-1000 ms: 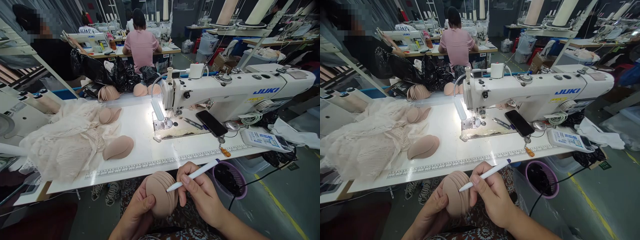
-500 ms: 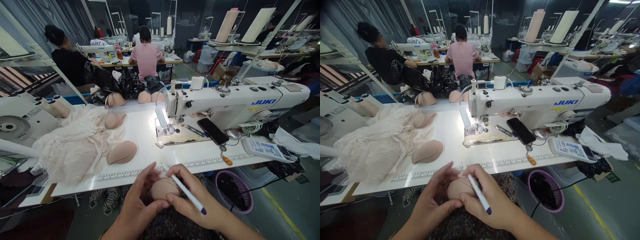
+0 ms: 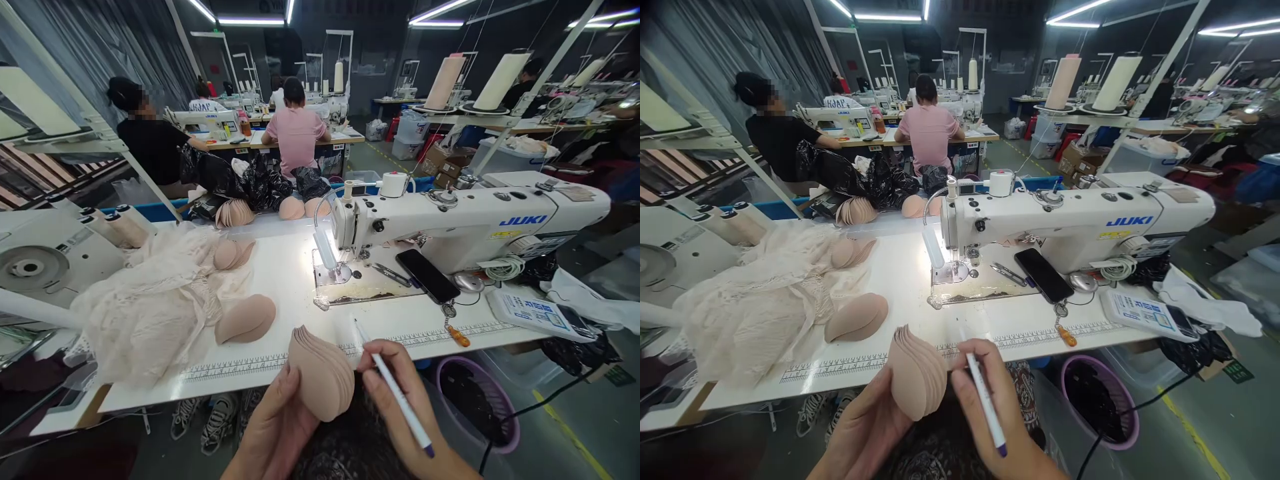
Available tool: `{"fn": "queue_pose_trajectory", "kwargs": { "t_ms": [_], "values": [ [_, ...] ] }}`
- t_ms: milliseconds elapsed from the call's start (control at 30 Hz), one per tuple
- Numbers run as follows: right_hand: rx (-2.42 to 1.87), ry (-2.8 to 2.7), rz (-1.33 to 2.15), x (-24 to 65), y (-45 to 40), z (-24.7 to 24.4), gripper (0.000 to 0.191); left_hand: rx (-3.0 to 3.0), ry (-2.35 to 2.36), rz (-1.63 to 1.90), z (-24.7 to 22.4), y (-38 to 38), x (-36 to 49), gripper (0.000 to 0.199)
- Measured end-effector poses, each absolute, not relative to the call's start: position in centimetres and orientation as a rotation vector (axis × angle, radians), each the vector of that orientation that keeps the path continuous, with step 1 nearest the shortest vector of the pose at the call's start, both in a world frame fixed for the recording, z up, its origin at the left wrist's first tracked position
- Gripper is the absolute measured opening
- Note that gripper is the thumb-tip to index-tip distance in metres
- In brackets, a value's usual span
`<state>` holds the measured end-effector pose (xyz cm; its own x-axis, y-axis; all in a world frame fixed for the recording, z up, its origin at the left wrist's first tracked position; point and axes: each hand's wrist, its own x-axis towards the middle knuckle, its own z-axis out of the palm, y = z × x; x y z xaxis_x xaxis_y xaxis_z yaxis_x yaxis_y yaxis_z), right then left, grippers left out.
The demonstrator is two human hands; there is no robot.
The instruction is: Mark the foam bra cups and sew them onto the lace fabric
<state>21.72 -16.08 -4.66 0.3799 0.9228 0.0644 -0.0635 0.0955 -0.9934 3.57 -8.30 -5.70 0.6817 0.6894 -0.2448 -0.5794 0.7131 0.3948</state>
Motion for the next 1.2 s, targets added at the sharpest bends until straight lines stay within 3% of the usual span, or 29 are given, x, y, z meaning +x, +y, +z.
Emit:
{"fn": "queue_pose_trajectory", "kwargs": {
  "t_ms": [333,633,867,1100,1200],
  "values": [
    [-1.152,-0.686,1.129,23.9,-15.0,-4.6,0.033,0.467,0.593,0.629,-4.1,-9.0,2.8,0.092],
    [-1.093,-0.653,1.213,23.7,-14.1,-3.4,0.04,0.557,0.702,0.604,-3.6,-9.6,3.0,0.105],
    [-1.034,-0.646,1.226,24.1,-14.5,-2.6,0.037,0.57,0.7,0.606,-3.7,-9.6,3.1,0.101],
    [-1.057,-0.768,1.235,24.1,-14.9,-2.4,0.036,0.582,0.65,0.585,-4.0,-9.7,3.2,0.075],
    [-1.02,-0.753,1.255,24.0,-15.0,-2.2,0.036,0.563,0.629,0.594,-3.9,-9.8,3.3,0.076]
  ]
}}
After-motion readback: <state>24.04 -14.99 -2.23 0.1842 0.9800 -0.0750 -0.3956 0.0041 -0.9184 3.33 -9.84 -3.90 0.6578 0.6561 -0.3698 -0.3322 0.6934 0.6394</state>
